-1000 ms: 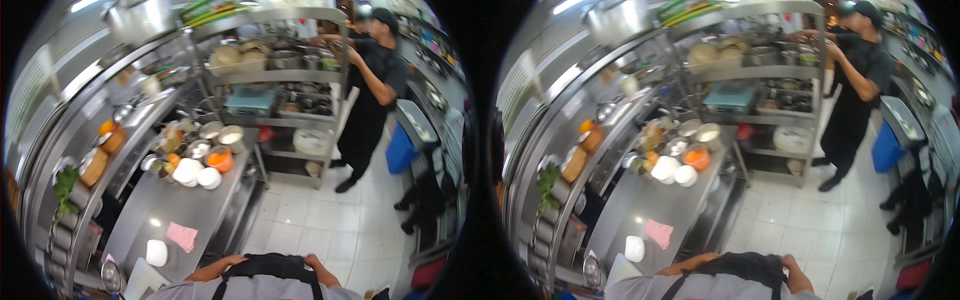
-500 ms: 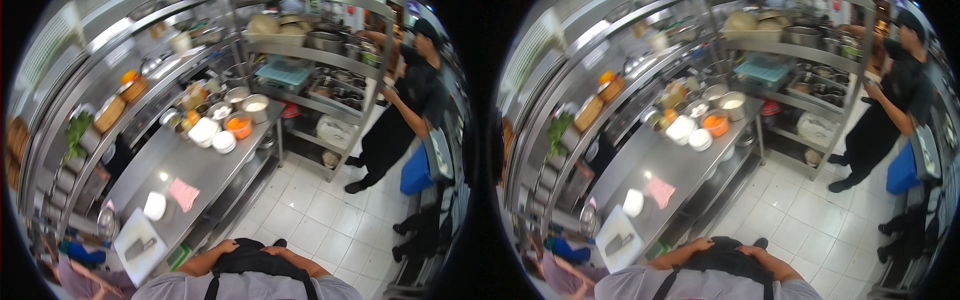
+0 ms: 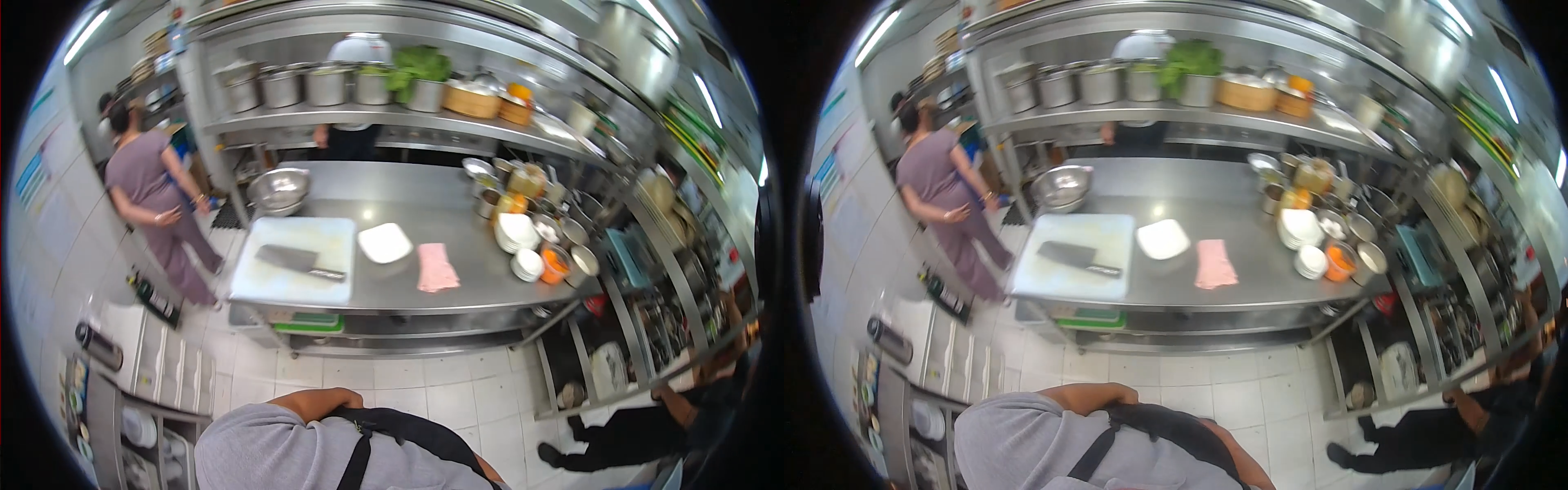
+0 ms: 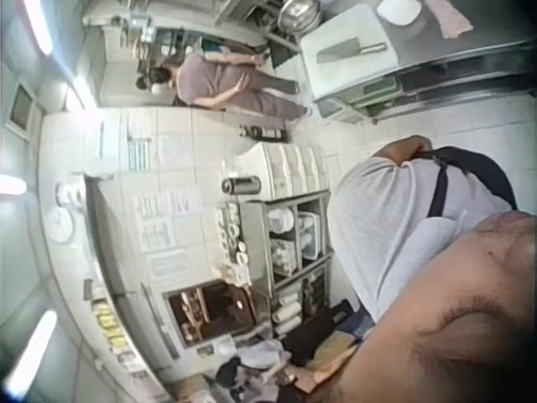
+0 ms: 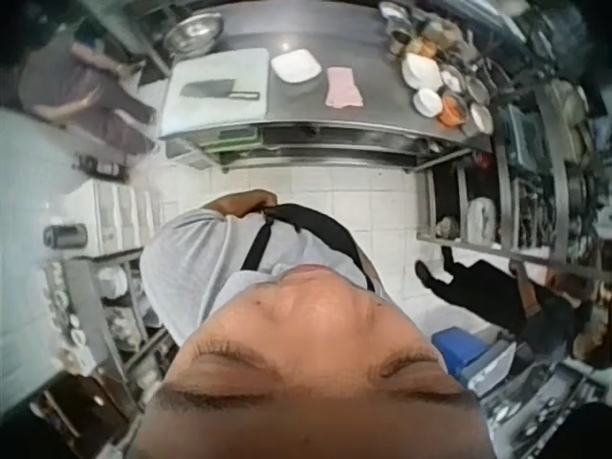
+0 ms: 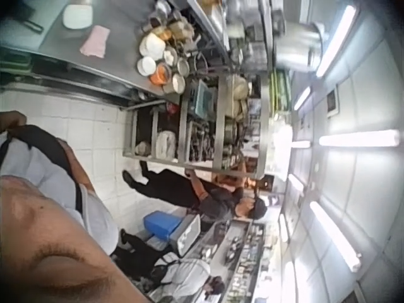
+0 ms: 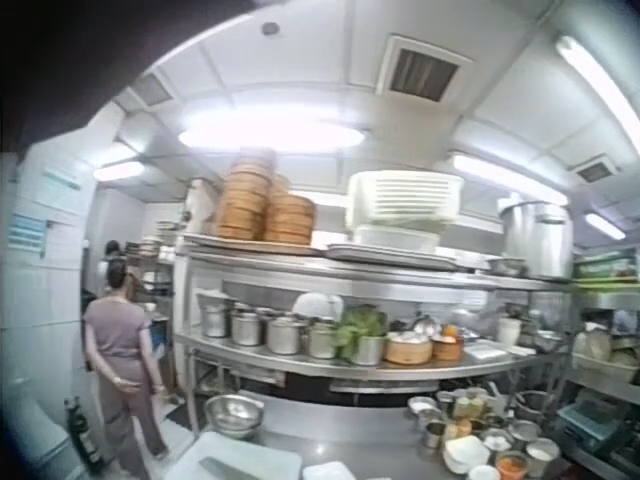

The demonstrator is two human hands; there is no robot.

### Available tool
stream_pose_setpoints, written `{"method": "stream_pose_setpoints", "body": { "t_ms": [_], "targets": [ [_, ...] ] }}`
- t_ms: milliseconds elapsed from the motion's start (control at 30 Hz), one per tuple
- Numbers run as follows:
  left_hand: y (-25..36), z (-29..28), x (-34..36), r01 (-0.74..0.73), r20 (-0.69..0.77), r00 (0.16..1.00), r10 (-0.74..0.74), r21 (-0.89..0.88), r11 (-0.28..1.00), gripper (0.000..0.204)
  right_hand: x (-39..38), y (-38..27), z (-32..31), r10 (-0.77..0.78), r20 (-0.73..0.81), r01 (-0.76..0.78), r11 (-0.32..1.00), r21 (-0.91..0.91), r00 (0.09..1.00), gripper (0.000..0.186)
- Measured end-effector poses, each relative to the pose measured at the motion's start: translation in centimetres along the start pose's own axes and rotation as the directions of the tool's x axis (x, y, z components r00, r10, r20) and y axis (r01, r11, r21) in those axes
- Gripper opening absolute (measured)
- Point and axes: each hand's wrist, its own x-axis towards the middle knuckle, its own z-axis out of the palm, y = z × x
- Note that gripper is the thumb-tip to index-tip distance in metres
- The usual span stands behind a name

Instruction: The recorder slices a piece of cooked meat on a cutting board in a professional kitchen.

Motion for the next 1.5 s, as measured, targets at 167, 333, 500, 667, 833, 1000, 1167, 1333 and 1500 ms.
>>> {"method": "stream_pose_setpoints", "body": {
  "t_ms": [167, 333, 500, 667, 833, 1000, 1167, 1333, 1500],
  "targets": [
    [-9.1, 7.7, -7.0, 0.083, -0.109, 0.989, -0.102, -0.165, 0.983, 0.072, 4.7, -7.0, 7.2, 0.084, 0.059, -0.076, 0.989, -0.128, 0.995, 0.045],
    [-24.7, 21.2, -9.5, 0.227, 0.095, 0.968, -0.233, -0.732, 0.642, 0.067, 8.5, -14.7, 10.3, 0.126, 0.084, -0.094, 0.946, -0.310, 0.989, 0.045],
    [-31.3, 32.8, -17.0, 0.143, -0.249, 0.471, -0.846, -0.925, 0.352, 0.052, 10.2, -17.0, 14.1, 0.208, 0.026, -0.176, 0.880, -0.440, 0.978, 0.045],
    [-32.2, 40.9, -20.1, -0.026, 0.018, 0.433, -0.901, -0.999, -0.032, 0.050, 10.6, -15.3, 15.2, 0.071, -0.088, -0.108, 0.825, -0.554, 0.994, 0.048],
    [-28.3, 44.5, -17.2, 0.128, 0.001, 0.571, -0.821, -0.988, 0.087, 0.054, 11.8, -16.4, 14.1, 0.151, -0.099, -0.180, 0.813, -0.553, 0.984, 0.050],
    [-25.6, 38.9, -12.8, 0.160, -0.280, 0.678, -0.680, -0.847, 0.507, 0.061, 11.4, -17.3, 16.2, 0.174, -0.037, -0.172, 0.882, -0.438, 0.984, 0.049],
    [-23.2, 30.1, -13.0, -0.020, -0.604, 0.565, -0.562, -0.691, 0.723, 0.060, 9.7, -11.8, 19.1, 0.021, 0.024, -0.009, 0.911, -0.413, 1.000, 0.042],
    [-20.8, 28.6, -14.7, -0.142, -0.636, 0.341, -0.692, -0.763, 0.631, 0.048, 8.2, -7.8, 17.1, -0.038, -0.026, 0.028, 0.956, -0.292, 0.999, 0.043],
    [-18.3, 34.6, -11.3, 0.152, -0.459, 0.428, -0.779, -0.813, 0.562, 0.050, 1.3, -5.4, 12.1, 0.179, -0.191, -0.199, 0.976, -0.089, 0.965, 0.037]
  ]
}}
